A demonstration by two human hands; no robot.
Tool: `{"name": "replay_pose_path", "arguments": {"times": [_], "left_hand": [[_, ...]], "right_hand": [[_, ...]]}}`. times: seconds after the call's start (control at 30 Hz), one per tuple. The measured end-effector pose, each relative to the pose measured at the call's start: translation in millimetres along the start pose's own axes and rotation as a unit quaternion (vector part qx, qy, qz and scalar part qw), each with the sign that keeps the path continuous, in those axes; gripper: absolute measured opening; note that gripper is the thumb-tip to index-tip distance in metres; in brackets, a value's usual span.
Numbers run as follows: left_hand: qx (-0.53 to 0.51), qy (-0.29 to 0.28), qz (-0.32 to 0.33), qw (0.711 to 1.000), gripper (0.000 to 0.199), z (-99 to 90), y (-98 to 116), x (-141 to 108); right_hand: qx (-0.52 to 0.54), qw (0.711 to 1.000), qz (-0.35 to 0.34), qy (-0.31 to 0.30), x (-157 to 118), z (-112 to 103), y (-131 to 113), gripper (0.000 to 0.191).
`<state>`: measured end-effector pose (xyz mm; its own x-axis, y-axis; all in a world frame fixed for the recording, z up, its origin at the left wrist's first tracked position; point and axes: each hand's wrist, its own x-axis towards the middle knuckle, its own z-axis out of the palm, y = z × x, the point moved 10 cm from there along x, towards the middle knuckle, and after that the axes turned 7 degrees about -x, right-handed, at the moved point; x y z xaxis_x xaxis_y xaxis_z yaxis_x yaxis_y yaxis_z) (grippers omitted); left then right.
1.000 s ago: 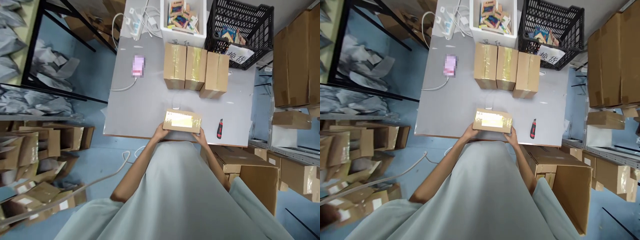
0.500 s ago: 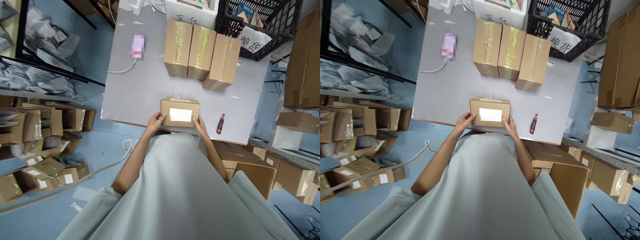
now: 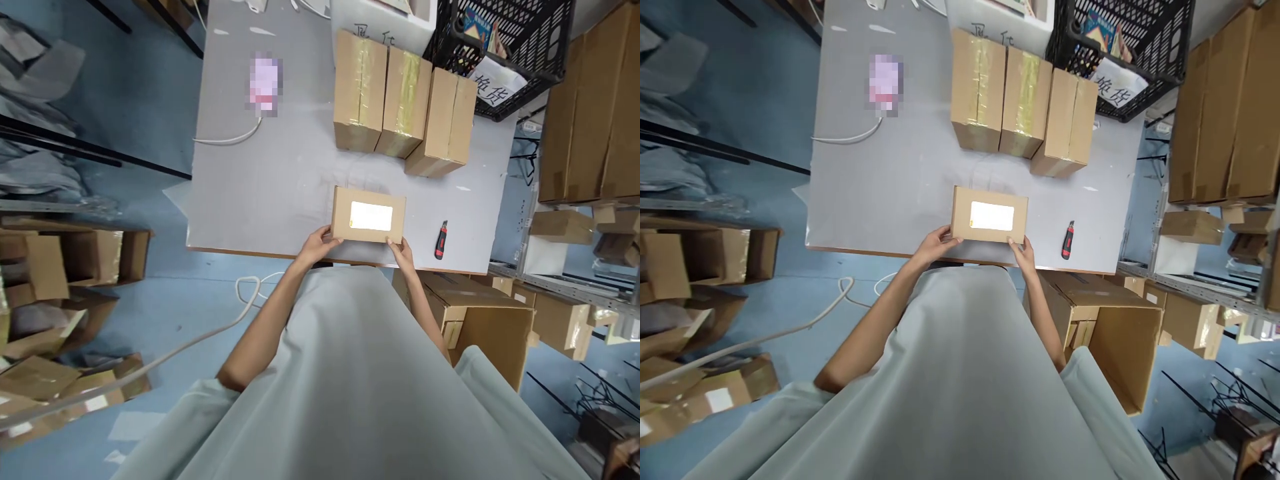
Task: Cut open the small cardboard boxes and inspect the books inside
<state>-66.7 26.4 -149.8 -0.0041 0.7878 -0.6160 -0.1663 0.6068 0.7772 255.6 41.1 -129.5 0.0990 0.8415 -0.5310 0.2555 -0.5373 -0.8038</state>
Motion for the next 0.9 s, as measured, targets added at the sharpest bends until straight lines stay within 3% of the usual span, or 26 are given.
{"name": "replay_pose_path", "arguments": {"times": [0.13,0.3,0.53,0.67,0.9], "left_hand": [[0.043,-0.015,0.021,0.999,0.088,-16.1,10.5,3.0],[0.076,-0.017,0.059,0.995,0.066,-40.3,30.0,-8.7],[0.127,-0.026,0.102,0.986,0.052,-53.8,54.6,-38.1],[0.144,-0.032,0.104,0.984,0.05,-50.5,54.5,-44.1],[0.115,-0.005,0.114,0.987,0.056,-40.8,49.4,-43.6]], "right_hand": [[-0.034,0.999,0.019,0.036,-23.4,11.0,-11.6,0.095],[-0.072,0.996,-0.014,0.056,-56.6,24.6,-46.9,0.092],[-0.109,0.988,-0.012,0.112,-88.9,15.5,-79.2,0.104],[-0.149,0.98,-0.001,0.13,-91.8,7.1,-83.3,0.108],[-0.166,0.983,-0.013,0.077,-61.8,16.1,-78.0,0.109]]}}
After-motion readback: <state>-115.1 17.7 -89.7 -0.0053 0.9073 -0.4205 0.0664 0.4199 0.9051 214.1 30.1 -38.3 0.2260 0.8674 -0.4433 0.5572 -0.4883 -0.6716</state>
